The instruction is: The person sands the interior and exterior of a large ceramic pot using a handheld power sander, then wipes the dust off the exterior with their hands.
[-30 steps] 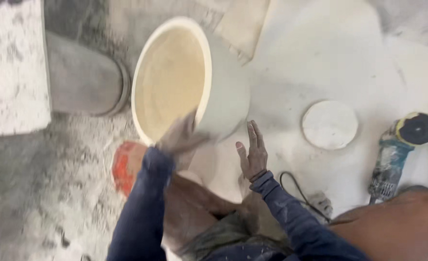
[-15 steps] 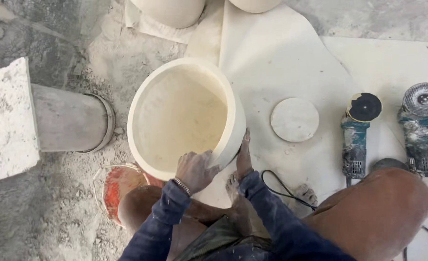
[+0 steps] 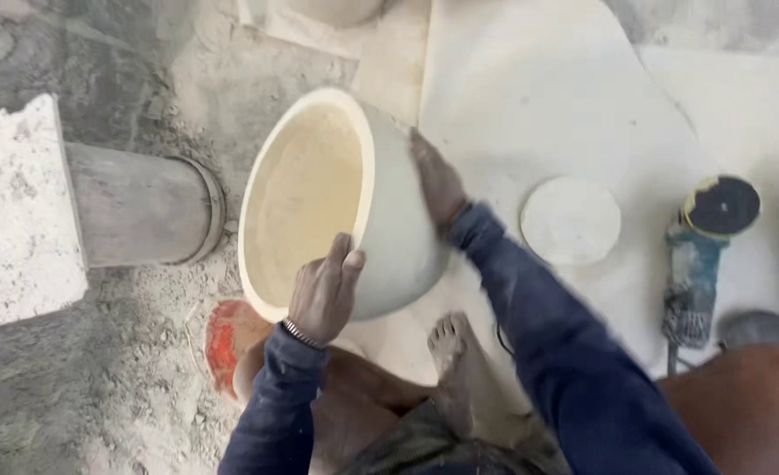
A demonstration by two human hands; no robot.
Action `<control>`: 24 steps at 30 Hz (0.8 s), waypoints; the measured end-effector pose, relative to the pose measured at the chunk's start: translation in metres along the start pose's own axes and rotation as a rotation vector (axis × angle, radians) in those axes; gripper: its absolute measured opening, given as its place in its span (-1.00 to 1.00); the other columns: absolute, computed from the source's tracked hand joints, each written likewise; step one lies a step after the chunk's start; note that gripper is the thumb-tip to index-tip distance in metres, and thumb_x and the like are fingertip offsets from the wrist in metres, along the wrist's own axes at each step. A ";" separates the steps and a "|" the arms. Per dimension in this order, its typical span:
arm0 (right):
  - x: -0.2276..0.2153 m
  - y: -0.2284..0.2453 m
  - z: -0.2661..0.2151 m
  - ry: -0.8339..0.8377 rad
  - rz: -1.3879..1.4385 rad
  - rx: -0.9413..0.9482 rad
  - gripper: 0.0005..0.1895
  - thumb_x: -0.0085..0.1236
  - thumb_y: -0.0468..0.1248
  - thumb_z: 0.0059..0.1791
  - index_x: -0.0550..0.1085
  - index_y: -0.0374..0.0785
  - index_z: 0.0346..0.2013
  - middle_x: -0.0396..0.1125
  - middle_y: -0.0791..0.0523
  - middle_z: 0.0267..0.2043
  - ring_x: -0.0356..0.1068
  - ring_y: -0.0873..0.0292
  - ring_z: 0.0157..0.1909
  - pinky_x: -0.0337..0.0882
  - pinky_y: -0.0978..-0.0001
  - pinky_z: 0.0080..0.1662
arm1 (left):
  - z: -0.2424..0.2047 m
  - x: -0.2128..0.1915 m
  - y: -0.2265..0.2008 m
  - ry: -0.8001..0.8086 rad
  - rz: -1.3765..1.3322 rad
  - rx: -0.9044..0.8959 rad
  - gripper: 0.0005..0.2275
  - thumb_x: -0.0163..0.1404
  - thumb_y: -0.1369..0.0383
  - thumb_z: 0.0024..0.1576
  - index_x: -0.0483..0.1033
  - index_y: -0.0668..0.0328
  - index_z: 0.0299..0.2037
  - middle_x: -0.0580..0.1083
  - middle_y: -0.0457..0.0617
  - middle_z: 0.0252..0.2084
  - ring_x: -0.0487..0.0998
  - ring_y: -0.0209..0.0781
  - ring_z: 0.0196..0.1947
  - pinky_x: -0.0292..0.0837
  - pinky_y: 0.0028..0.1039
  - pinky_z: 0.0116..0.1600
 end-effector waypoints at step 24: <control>0.042 -0.009 -0.103 -0.444 -0.116 0.072 -0.39 -0.42 -0.04 0.24 0.08 -0.42 0.45 -0.01 -0.24 0.48 -0.05 -0.26 0.52 -0.10 0.00 0.48 | 0.049 -0.044 0.093 -0.053 -0.176 -0.109 -0.53 -0.13 0.00 0.33 0.30 0.43 -0.03 0.47 0.53 -0.38 0.53 0.59 -0.24 0.27 0.26 -0.29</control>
Point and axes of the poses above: each hand's wrist, its own z-axis towards the middle knuckle, its own x-axis out of the palm, y = z × x, the point moved 6 cm from there along z, towards the middle knuckle
